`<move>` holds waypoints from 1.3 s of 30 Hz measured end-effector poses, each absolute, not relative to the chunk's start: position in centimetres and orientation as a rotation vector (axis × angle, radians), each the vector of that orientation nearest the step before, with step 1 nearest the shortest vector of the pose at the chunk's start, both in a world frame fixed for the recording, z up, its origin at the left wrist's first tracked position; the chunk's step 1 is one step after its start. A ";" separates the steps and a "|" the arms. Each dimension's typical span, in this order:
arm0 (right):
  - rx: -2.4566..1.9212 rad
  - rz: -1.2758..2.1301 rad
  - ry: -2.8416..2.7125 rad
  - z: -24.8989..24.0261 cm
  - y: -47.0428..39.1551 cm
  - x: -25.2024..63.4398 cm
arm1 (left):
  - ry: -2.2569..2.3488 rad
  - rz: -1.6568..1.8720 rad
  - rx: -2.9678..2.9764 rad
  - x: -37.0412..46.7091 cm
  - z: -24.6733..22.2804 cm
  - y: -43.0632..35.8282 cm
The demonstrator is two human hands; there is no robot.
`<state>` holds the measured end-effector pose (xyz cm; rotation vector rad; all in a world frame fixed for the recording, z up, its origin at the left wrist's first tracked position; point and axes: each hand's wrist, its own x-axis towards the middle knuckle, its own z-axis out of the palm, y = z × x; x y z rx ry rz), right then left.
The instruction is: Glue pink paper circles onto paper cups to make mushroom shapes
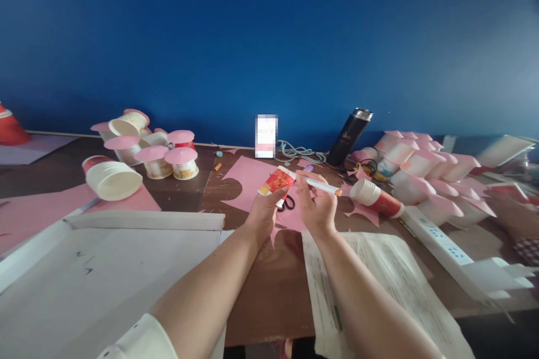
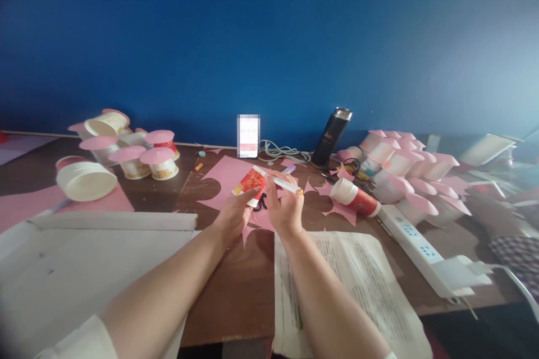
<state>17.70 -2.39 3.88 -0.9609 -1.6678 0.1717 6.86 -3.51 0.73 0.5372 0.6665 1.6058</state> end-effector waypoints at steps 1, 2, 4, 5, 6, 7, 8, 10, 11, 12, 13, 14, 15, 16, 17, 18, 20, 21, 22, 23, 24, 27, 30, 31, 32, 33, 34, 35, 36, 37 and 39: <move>-0.962 0.175 -1.672 3.9 -2.4 17.7 | 0.667 1.601 0.540 6.8 0.8 -3.5; -0.963 0.176 -1.675 3.9 -2.4 17.7 | 0.671 1.595 0.541 6.8 0.9 -3.5; -0.964 0.171 -1.681 3.8 -2.4 17.6 | 0.683 1.586 0.544 6.8 1.0 -3.6; -0.964 0.167 -1.683 3.9 -2.4 17.6 | 0.689 1.585 0.544 6.8 1.0 -3.6; -0.963 0.164 -1.685 3.9 -2.4 17.6 | 0.699 1.586 0.541 6.9 1.0 -3.6; -0.961 0.159 -1.687 3.9 -2.4 17.6 | 0.711 1.587 0.537 6.9 1.0 -3.6; -0.959 0.155 -1.689 3.8 -2.4 17.6 | 0.723 1.587 0.533 6.9 1.0 -3.6; -0.957 0.145 -1.691 3.8 -2.4 17.6 | 0.731 1.582 0.530 6.9 1.0 -3.6; -0.957 0.142 -1.691 3.8 -2.4 17.6 | 0.729 1.579 0.528 6.9 1.0 -3.6; -0.957 0.141 -1.689 3.8 -2.3 17.6 | 0.723 1.578 0.526 6.9 1.0 -3.5; -0.957 0.141 -1.686 3.7 -2.3 17.6 | 0.716 1.579 0.523 7.0 1.0 -3.5; -0.957 0.144 -1.684 3.7 -2.3 17.6 | 0.712 1.582 0.518 7.0 1.0 -3.5; -0.959 0.150 -1.682 3.6 -2.3 17.6 | 0.711 1.583 0.514 7.0 1.0 -3.5; -0.962 0.157 -1.681 3.6 -2.2 17.6 | 0.709 1.585 0.511 7.0 1.0 -3.5; -0.968 0.163 -1.682 3.6 -2.2 17.6 | 0.704 1.586 0.510 7.0 1.0 -3.5; -0.972 0.167 -1.684 3.6 -2.2 17.6 | 0.697 1.585 0.510 7.0 1.0 -3.5; -0.973 0.169 -1.688 3.6 -2.2 17.6 | 0.683 1.583 0.505 7.0 1.0 -3.6; -0.970 0.167 -1.687 3.6 -2.2 17.6 | 0.678 1.583 0.501 7.0 1.0 -3.6; -0.967 0.165 -1.685 3.6 -2.2 17.6 | 0.676 1.583 0.498 7.0 1.0 -3.6; -0.966 0.167 -1.682 3.6 -2.2 17.6 | 0.678 1.582 0.497 7.0 1.1 -3.6; -0.967 0.171 -1.680 3.6 -2.1 17.6 | 0.681 1.580 0.495 7.0 1.1 -3.7; -0.978 0.193 -1.677 3.5 -2.2 17.5 | 0.676 1.579 0.481 7.1 1.2 -3.8; -0.987 0.197 -1.674 3.5 -2.2 17.5 | 0.648 1.574 0.457 7.1 1.4 -3.8; -0.989 0.194 -1.676 3.5 -2.2 17.5 | 0.641 1.571 0.450 7.1 1.4 -3.8; -0.991 0.191 -1.678 3.5 -2.2 17.5 | 0.636 1.568 0.444 7.1 1.4 -3.8; -0.993 0.188 -1.680 3.5 -2.2 17.5 | 0.633 1.567 0.438 7.1 1.3 -3.8; -0.995 0.187 -1.682 3.5 -2.1 17.5 | 0.630 1.566 0.432 7.1 1.3 -3.8; -0.997 0.186 -1.683 3.5 -2.1 17.5 | 0.628 1.564 0.428 7.1 1.2 -3.7; -0.999 0.185 -1.683 3.5 -2.1 17.5 | 0.629 1.561 0.424 7.1 1.1 -3.7; -1.000 0.186 -1.683 3.5 -2.1 17.5 | 0.631 1.556 0.421 7.1 1.1 -3.7; -1.004 0.185 -1.681 3.5 -2.1 17.5 | 0.635 1.544 0.417 7.1 1.0 -3.6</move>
